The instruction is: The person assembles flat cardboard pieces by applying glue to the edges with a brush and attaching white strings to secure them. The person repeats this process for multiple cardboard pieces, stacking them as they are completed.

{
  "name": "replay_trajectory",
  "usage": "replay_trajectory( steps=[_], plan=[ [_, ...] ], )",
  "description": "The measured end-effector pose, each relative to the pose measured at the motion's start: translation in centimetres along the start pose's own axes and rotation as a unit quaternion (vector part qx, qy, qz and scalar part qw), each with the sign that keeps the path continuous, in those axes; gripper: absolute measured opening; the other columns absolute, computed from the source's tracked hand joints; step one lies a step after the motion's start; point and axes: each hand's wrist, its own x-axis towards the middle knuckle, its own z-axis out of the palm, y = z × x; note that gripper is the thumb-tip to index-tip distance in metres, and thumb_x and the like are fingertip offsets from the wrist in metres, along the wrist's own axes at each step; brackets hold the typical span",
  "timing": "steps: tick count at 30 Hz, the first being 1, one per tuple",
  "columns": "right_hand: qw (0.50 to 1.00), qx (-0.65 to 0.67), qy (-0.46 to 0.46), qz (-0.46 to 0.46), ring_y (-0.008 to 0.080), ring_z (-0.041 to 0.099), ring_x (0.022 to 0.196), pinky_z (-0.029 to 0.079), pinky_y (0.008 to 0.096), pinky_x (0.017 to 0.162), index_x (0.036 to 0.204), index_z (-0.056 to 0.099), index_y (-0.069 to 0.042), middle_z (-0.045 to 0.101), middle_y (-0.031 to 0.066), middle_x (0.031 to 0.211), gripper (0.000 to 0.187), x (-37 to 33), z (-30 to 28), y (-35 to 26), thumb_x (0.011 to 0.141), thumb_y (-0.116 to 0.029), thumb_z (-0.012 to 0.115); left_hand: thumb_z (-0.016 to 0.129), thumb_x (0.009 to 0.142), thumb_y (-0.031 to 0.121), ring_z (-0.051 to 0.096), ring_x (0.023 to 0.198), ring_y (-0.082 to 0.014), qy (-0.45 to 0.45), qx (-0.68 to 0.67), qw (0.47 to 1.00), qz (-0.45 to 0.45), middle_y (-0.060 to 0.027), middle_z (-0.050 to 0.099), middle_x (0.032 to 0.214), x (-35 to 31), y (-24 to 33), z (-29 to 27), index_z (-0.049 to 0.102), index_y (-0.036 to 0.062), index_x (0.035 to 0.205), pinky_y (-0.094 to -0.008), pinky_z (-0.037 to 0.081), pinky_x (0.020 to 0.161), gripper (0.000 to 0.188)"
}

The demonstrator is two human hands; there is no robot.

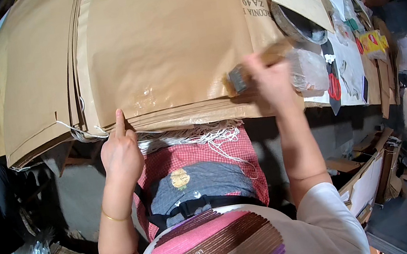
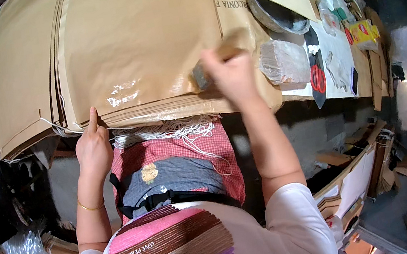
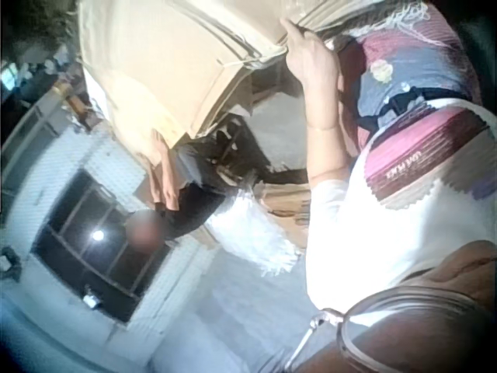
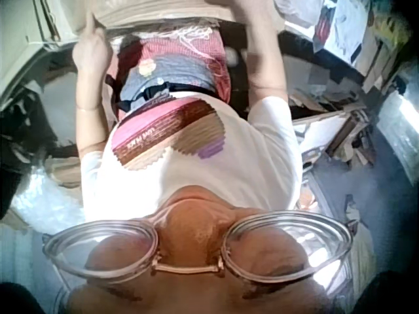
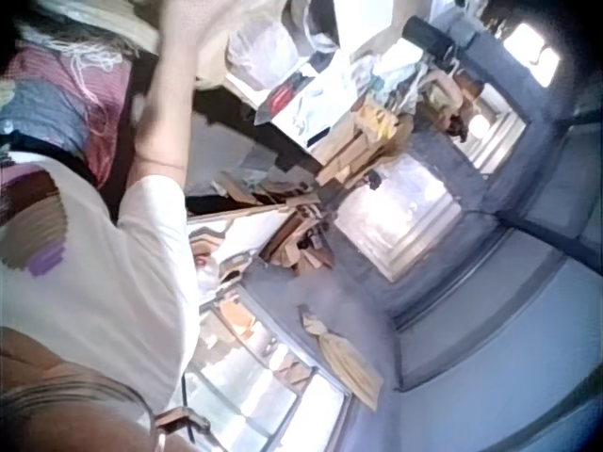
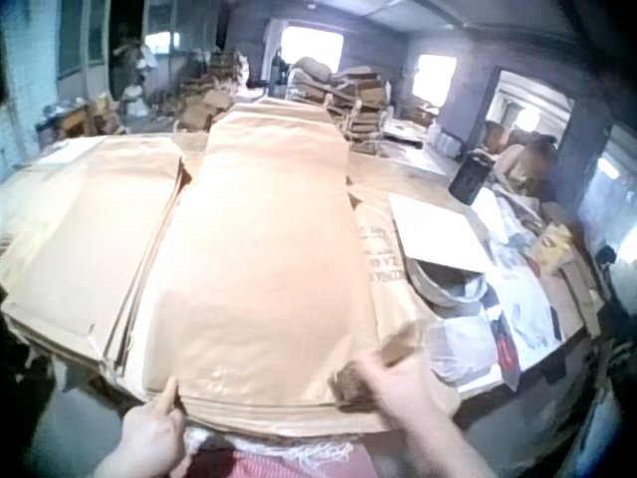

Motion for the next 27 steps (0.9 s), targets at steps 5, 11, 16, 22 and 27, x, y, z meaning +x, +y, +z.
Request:
replay_trajectory(
  steps=[5,11,16,22,27],
  plan=[
    [0.967,0.082,0.226,-0.084,0.0089,0.052,0.065,0.043,0.0225,0.059,0.106,0.065,0.002,0.063,0.0057,0.083,0.021,-0.5,-12.4,1.9,0.090,-0.013,0.064,0.058,0.070,0.000,0.065,0.081,-0.0314,-0.008,0.005,1.000,-0.005,-0.0256,0.045,0.137,-0.1,0.3,0.1,0.058,-0.0028,0.070,-0.0375,0.054,0.067,0.003],
    [0.798,-0.573,0.102,-0.158,0.0224,0.061,0.090,0.048,0.0325,0.082,0.112,0.064,-0.001,0.064,0.0128,0.102,0.026,-2.2,-18.4,7.5,0.089,0.003,0.052,0.056,0.081,0.001,0.061,0.076,-0.0371,0.050,-0.150,0.983,0.095,-0.0225,0.062,0.106,-1.4,0.9,-3.5,0.054,-0.0026,0.073,-0.0405,0.049,0.065,0.009],
    [0.986,0.027,-0.143,-0.084,0.0276,0.059,0.103,0.046,0.0350,0.089,0.122,0.057,-0.002,0.058,0.0163,0.121,0.037,-10.1,-2.4,3.4,0.086,0.000,0.058,0.059,0.086,0.008,0.054,0.063,-0.0352,-0.181,-0.463,0.838,0.222,-0.0150,0.053,0.066,-2.6,4.3,-9.0,0.058,-0.0017,0.077,-0.0404,0.043,0.056,0.014],
    [0.913,0.089,-0.389,-0.088,0.0170,0.060,0.079,0.047,0.0292,0.069,0.104,0.068,0.001,0.064,0.0096,0.085,0.021,-10.7,-1.1,3.0,0.083,-0.001,0.064,0.064,0.081,0.001,0.055,0.058,-0.0230,-0.095,-0.373,0.915,0.124,-0.0121,0.058,0.065,-3.3,0.7,-11.7,0.064,-0.0026,0.083,-0.0304,0.043,0.054,0.004],
    [0.970,-0.064,-0.207,-0.109,0.0128,0.058,0.072,0.045,0.0246,0.065,0.099,0.071,0.000,0.064,0.0057,0.078,0.016,-5.7,-7.9,-1.4,0.086,-0.006,0.064,0.061,0.080,-0.007,0.054,0.061,-0.0192,0.043,-0.339,0.935,0.094,-0.0113,0.056,0.068,-0.2,-3.3,-9.5,0.065,-0.0027,0.092,-0.0277,0.043,0.058,0.013]
  ],
)
